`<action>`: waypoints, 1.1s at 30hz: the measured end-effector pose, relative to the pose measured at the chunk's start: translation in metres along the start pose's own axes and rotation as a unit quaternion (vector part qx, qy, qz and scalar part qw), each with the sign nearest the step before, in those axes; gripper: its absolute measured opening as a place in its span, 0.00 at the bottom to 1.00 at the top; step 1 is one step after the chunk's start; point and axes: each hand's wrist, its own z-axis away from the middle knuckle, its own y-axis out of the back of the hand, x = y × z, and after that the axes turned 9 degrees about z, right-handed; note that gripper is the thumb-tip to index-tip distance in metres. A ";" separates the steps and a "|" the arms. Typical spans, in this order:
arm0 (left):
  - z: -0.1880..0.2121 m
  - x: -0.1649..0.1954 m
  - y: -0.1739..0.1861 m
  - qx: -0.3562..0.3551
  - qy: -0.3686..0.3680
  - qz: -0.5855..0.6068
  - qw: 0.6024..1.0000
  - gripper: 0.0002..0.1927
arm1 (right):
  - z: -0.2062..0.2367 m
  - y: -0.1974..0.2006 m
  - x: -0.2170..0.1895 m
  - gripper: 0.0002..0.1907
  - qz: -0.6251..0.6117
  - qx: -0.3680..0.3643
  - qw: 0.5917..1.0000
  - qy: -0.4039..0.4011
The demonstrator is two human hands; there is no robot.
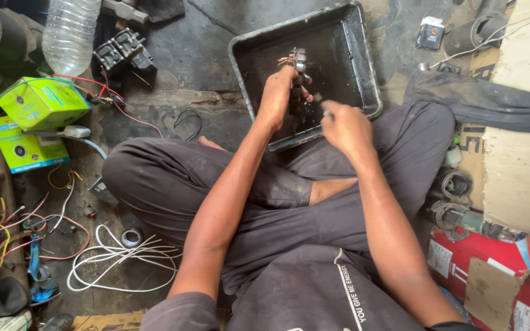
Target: The person pours liquid from a bottle into a tray, then uses a brush to scrub a motor stator placed in the tray. The person repeatedly rotates the stator to clean different sections with the brush.
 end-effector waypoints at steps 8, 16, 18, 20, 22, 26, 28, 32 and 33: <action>0.014 0.029 -0.005 -0.020 -0.033 0.239 0.970 0.38 | 0.063 0.038 -0.080 0.20 -0.245 0.088 0.965 -0.016; 0.020 0.017 -0.008 0.021 0.041 0.264 0.964 0.30 | 0.032 0.011 -0.112 0.20 -0.168 0.205 0.958 0.110; 0.018 0.016 -0.004 0.022 0.016 0.262 0.965 0.30 | 0.035 0.012 -0.111 0.21 -0.146 0.210 0.958 0.127; 0.015 0.015 -0.002 0.032 -0.002 0.246 0.969 0.30 | 0.037 0.014 -0.110 0.23 -0.104 0.209 0.962 0.143; 0.017 0.010 -0.003 0.057 0.000 0.216 0.975 0.29 | 0.034 0.017 -0.108 0.22 -0.120 0.171 0.974 0.088; 0.021 0.005 -0.009 0.067 -0.023 0.187 0.980 0.31 | 0.029 0.021 -0.103 0.22 -0.114 0.206 0.966 0.108; 0.021 0.006 -0.010 0.064 -0.003 0.171 0.983 0.32 | 0.029 0.021 -0.101 0.24 -0.114 0.201 0.965 0.124; 0.020 0.004 -0.008 0.059 0.012 0.184 0.981 0.32 | 0.029 0.023 -0.103 0.23 -0.145 0.176 0.965 0.126; 0.020 0.002 -0.008 0.068 0.005 0.188 0.980 0.30 | 0.029 0.026 -0.102 0.22 -0.146 0.179 0.966 0.118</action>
